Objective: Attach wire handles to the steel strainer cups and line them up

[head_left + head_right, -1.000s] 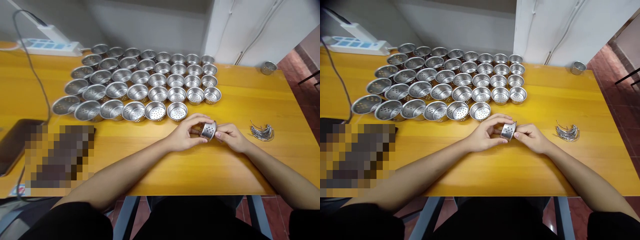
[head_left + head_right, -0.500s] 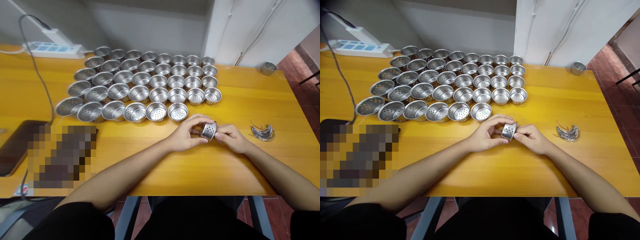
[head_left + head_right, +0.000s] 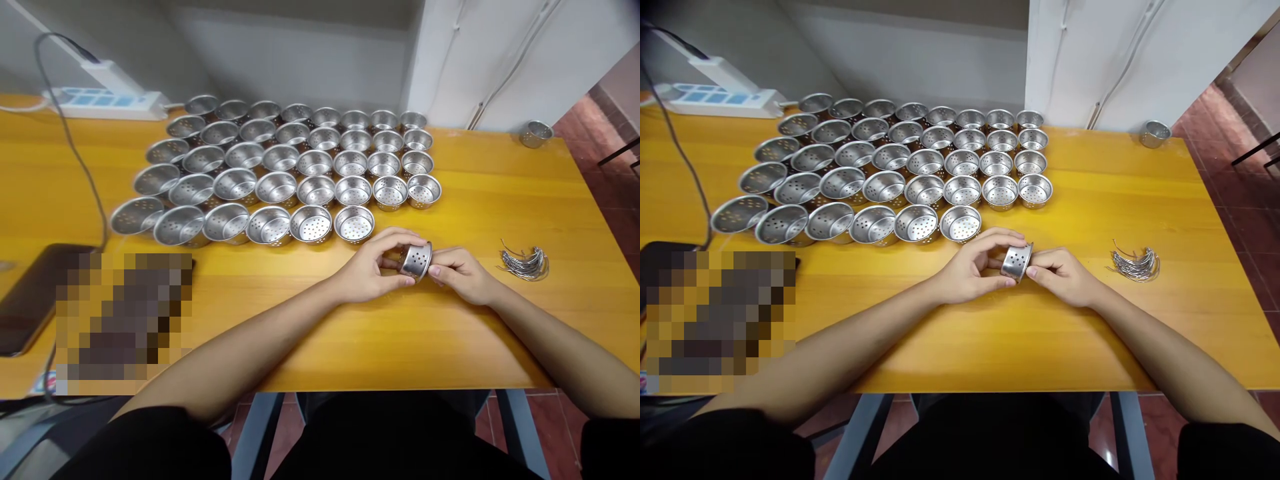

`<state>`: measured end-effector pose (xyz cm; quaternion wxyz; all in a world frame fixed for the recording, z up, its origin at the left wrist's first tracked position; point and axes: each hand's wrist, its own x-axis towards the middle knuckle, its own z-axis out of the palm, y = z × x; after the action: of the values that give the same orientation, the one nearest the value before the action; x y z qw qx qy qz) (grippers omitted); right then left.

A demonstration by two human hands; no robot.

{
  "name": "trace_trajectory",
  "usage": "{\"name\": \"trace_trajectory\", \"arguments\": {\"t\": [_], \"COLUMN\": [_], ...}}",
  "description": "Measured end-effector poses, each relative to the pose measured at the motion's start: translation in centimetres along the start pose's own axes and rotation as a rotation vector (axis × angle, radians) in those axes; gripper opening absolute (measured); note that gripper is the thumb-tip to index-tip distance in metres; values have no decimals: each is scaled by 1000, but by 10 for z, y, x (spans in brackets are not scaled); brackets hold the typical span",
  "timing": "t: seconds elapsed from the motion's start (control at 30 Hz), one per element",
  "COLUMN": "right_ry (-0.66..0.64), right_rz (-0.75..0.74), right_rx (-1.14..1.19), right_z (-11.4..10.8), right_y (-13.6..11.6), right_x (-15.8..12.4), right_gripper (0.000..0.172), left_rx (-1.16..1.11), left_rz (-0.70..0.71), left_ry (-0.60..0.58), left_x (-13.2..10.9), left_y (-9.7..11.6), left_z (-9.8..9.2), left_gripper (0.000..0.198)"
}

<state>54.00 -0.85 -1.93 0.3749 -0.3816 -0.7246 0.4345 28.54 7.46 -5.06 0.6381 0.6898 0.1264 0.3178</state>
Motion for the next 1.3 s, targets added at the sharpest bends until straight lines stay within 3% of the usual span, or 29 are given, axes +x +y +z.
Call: {"name": "trace_trajectory", "arguments": {"t": [0.6,1.0,1.3], "right_ry": [2,-11,-38], "right_rz": [67,91,80], "right_rx": [19,29,36], "right_z": [-2,-3,-7], "right_y": [-1,-2,-1], "right_x": [-2,-3,-6], "right_gripper": [68,59,46], "left_rx": [-18,50,-26], "left_rz": [-14,51,30], "left_ry": [-1,20,22], "left_x": [0,2,2], "left_y": [0,-1,-7], "left_z": [0,-3,-5], "left_gripper": [66,67,69]}}
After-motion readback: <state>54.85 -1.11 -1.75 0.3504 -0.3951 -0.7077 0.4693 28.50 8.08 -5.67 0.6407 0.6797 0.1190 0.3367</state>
